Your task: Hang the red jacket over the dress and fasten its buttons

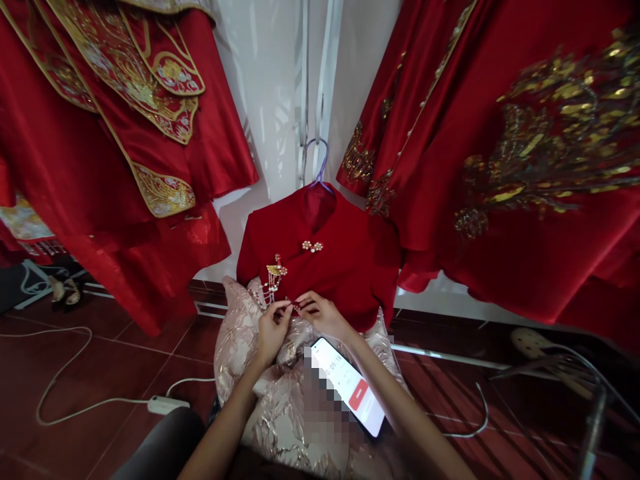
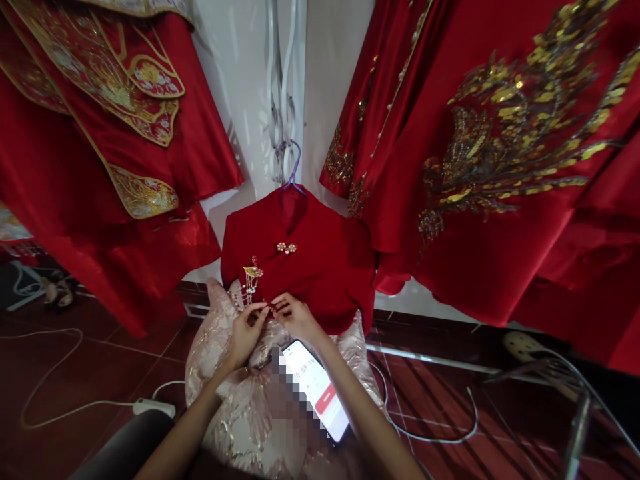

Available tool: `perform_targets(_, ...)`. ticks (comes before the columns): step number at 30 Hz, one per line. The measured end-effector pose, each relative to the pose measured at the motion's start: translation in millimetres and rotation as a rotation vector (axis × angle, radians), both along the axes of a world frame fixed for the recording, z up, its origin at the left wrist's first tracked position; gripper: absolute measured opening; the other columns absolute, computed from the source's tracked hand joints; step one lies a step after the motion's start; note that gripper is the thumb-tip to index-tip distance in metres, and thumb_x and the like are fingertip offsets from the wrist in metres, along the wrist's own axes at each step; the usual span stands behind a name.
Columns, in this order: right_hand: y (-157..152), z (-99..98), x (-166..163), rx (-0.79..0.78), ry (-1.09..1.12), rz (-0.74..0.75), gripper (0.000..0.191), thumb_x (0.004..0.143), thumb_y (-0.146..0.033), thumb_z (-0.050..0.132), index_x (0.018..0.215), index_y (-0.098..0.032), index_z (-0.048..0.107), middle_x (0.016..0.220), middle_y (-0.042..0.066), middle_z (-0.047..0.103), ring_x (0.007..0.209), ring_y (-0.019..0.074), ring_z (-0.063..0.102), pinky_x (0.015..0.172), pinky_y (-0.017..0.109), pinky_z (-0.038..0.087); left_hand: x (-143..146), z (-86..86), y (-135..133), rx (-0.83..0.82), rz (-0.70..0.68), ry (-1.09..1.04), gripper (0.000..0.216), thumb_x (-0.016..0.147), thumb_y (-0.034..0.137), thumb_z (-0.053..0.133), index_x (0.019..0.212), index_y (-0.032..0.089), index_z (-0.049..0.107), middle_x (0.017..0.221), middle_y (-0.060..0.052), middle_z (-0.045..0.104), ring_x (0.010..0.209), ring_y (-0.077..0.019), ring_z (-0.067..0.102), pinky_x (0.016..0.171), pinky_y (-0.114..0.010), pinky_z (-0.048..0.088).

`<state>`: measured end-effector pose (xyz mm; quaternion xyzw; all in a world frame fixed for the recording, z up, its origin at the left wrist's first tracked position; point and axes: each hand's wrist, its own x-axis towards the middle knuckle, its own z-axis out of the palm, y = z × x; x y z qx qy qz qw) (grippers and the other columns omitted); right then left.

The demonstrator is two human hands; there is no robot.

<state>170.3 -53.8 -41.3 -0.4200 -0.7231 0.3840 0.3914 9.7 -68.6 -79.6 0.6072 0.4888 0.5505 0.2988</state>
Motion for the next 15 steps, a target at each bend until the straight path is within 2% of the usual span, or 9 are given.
perform_targets(8, 3.5, -5.6, -0.1, 0.002, 0.004, -0.011, 0.025, 0.077, -0.03, 0.059, 0.099, -0.018, 0.056, 0.093, 0.005, 0.063, 0.08, 0.0144, 0.062, 0.071, 0.029, 0.051, -1.5, -0.7, 1.5, 0.016, 0.011, 0.028, 0.025, 0.079, 0.039, 0.058, 0.093, 0.019, 0.065, 0.089, -0.005, 0.068, 0.077, -0.015, 0.061, 0.07, -0.027, 0.047)
perform_targets(15, 0.4, -0.1, 1.4, 0.004, 0.014, -0.011, 0.025, 0.076, -0.027, 0.06, 0.099, -0.019, 0.054, 0.093, 0.004, 0.061, 0.08, 0.0134, 0.06, 0.071, 0.028, 0.05, -0.9, -0.4, -2.1, 0.003, -0.009, 0.027, 0.021, 0.078, 0.038, 0.058, 0.085, 0.018, 0.062, 0.082, -0.002, 0.065, 0.071, -0.0127, 0.057, 0.066, -0.025, 0.045)
